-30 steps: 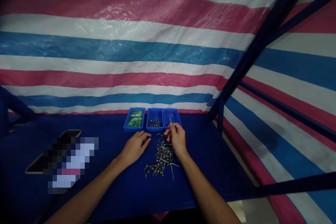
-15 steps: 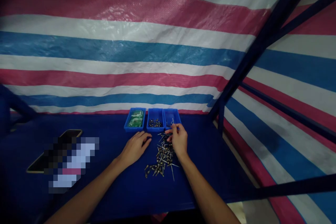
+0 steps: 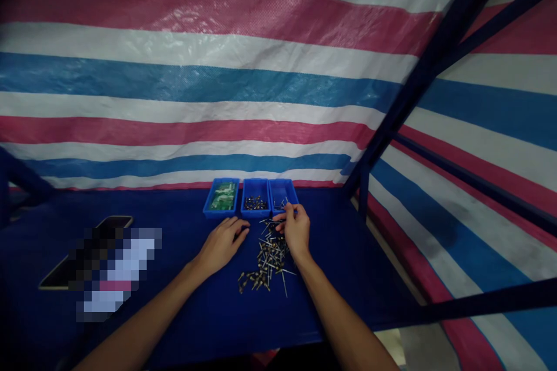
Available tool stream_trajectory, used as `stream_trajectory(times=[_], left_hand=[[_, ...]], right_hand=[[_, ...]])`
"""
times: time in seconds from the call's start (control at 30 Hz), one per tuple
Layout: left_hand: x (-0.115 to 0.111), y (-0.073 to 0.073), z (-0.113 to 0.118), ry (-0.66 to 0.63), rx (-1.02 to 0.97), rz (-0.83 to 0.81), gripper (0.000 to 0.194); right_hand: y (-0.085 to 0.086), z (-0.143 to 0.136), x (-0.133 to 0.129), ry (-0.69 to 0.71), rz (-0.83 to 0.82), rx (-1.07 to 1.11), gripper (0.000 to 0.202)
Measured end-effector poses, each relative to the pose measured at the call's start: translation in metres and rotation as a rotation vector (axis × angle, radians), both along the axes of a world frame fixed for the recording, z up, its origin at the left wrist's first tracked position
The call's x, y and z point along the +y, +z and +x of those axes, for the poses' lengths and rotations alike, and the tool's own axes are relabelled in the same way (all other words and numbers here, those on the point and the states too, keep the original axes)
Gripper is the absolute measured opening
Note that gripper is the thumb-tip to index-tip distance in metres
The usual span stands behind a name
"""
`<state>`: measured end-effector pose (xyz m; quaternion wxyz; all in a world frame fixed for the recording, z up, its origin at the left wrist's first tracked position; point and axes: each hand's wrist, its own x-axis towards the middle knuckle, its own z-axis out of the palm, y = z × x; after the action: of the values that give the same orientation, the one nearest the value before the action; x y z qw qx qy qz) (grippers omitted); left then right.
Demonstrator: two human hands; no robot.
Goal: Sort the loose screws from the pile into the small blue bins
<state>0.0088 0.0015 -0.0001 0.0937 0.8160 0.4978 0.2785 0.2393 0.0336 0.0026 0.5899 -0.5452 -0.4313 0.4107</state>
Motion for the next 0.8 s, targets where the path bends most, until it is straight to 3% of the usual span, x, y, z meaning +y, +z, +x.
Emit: stream_trajectory(times=[0.27, 0.4, 0.47, 0.63, 0.7, 0.8], left_hand=[[0.0, 0.0, 0.0, -0.009, -0.006, 0.009, 0.023], [-0.001, 0.001, 0.0, -0.01, -0.003, 0.0, 0.023], [-0.001, 0.002, 0.0, -0.007, 0.001, -0.004, 0.022], [-0.001, 0.003, 0.0, -0.005, 0.002, 0.0, 0.022], [-0.001, 0.001, 0.0, -0.003, -0.001, 0.008, 0.021], [0.0, -0.002, -0.001, -0.007, 0.001, 0.012, 0.02]], right_hand=[[0.002, -0.002, 0.0, 0.008, -0.016, 0.025, 0.053], [0.006, -0.004, -0.002, 0.046, 0.006, -0.065, 0.052], [0.008, -0.004, -0.006, 0.074, 0.054, -0.248, 0.05], [0.014, -0.007, -0.019, 0.23, 0.195, -1.054, 0.036], [0.016, -0.008, -0.022, 0.336, 0.203, -1.213, 0.033], [0.018, -0.007, -0.022, 0.44, 0.214, -1.286, 0.033]])
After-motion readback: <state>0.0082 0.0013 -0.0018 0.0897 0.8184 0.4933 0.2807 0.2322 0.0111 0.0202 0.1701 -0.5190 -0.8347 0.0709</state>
